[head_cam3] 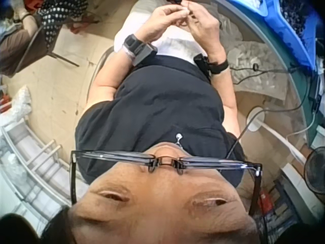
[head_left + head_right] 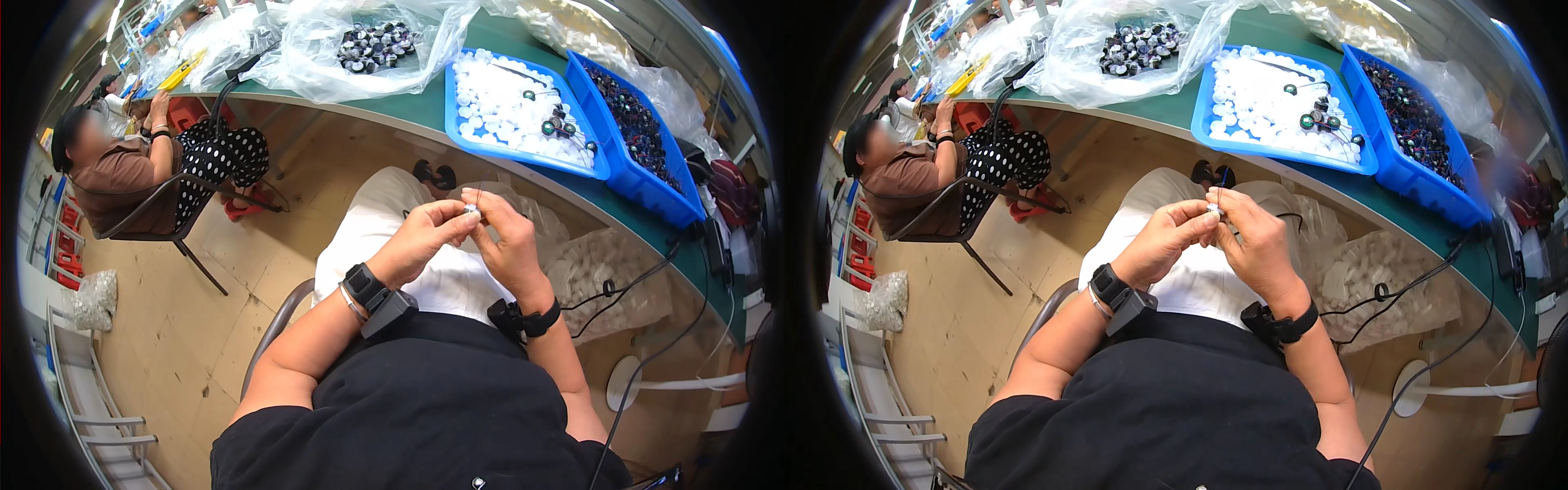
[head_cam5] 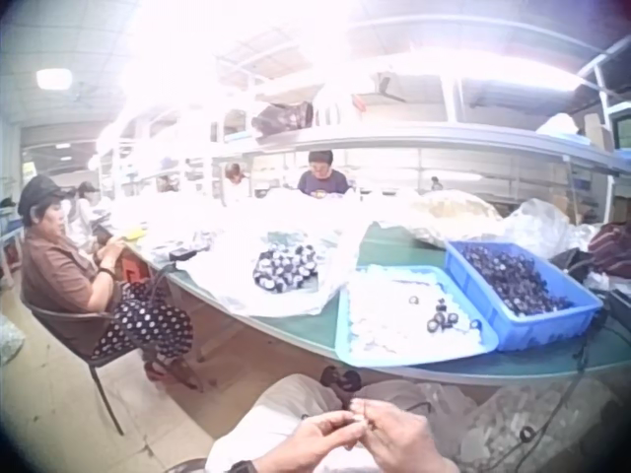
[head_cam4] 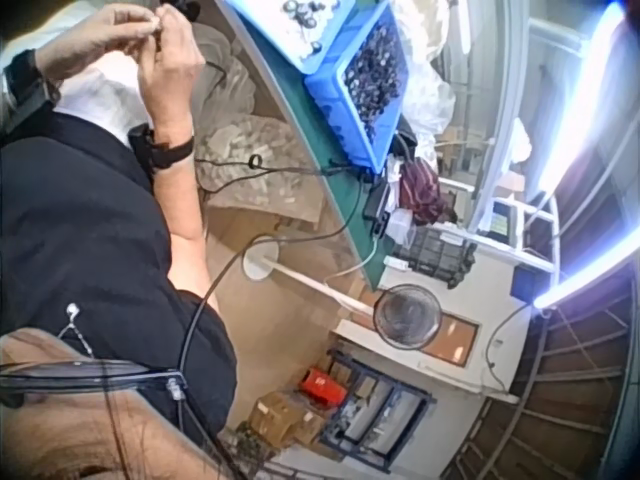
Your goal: The person sits at a workbench and repeatedly picks up small white plastic caps and black electronic components. They insert the components into the caps by hand and place the assembled units into a blue tray. The process is repetitive and involves handling small parts one at a time.
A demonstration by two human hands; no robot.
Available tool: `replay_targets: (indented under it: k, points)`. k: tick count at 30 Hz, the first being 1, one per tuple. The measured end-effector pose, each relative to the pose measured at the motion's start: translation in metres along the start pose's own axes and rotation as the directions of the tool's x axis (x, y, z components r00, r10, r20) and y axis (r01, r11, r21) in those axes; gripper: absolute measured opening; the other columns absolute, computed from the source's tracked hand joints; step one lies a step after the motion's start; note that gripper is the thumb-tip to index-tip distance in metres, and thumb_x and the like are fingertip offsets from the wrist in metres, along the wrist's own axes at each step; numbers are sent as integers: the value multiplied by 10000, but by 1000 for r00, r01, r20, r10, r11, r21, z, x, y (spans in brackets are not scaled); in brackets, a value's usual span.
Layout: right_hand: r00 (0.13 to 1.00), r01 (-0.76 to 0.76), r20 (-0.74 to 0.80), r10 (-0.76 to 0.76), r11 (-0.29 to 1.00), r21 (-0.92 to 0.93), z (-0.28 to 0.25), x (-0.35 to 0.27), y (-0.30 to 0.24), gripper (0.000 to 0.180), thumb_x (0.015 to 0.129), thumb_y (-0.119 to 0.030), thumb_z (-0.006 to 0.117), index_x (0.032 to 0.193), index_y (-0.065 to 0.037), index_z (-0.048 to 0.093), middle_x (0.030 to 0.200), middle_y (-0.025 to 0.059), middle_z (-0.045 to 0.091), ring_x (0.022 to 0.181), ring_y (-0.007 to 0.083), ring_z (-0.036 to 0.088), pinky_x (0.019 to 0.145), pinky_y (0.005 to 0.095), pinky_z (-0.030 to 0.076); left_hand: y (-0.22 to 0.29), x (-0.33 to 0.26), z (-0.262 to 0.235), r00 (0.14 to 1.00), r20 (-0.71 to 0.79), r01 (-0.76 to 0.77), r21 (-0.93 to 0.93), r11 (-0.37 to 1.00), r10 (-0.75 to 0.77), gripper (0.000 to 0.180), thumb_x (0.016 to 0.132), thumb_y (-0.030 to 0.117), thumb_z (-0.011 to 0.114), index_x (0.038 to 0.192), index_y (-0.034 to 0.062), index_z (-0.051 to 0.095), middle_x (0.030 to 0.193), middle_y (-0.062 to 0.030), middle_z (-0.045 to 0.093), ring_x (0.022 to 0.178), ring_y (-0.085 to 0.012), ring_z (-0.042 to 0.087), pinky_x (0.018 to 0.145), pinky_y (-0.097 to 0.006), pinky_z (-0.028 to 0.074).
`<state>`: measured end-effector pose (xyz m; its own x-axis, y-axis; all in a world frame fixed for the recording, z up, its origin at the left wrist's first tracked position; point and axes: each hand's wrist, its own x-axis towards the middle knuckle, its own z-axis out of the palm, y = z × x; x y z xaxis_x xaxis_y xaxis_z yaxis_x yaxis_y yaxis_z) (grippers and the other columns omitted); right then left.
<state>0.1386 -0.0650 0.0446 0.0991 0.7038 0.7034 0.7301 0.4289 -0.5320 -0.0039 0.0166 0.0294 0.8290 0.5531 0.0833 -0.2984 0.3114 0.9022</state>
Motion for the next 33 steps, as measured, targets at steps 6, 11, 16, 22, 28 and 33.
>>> replay_targets:
  k: [6,11,16,22,28,33]
  points:
    - [990,140,29,-137,967,-213,-15,10,-2,316,761,-87,709,1062,-18,645,1062,139,668,919,293,662,796,366,527,6,12,10,999,-11,42,-53,998,-43,241,917,294,641,939,54,642,753,45,554,683,-28,474,623,-183,379]
    - [999,-42,7,44,985,-166,-51,39,-13,336,794,-132,731,1090,-7,632,1028,149,662,861,262,654,759,352,515,53,43,-3,985,-105,-124,123,985,138,234,938,233,600,1015,15,632,758,15,576,667,-67,539,612,-214,451]
    - [981,-179,-151,122,872,-456,-86,91,22,242,866,-190,644,1052,-36,667,888,132,641,712,257,610,659,351,475,164,120,-62,909,-222,-323,157,933,352,329,922,263,616,1101,-12,590,923,-80,617,789,-145,599,720,-238,485]
    - [949,-268,-82,304,642,-719,-85,107,49,313,860,-332,621,1006,-61,681,938,162,668,862,348,638,751,422,492,170,153,-83,707,-323,-224,741,633,629,431,830,294,689,1105,-30,617,1010,-167,643,923,-257,632,857,-327,504]
    - [933,-359,-231,276,673,-646,-78,99,38,322,864,-376,620,1022,-104,688,830,162,681,823,347,649,726,406,500,118,146,-36,893,131,-279,912,302,430,347,857,249,662,1097,-2,651,999,-167,676,880,-246,651,794,-326,504]
    - [957,-216,-247,151,940,-265,-77,97,40,249,911,-277,625,1089,-109,674,838,86,708,728,167,661,642,293,489,88,157,-10,940,250,-226,966,-123,235,361,839,229,625,1150,46,636,1088,-186,646,1025,-359,600,906,-414,471]
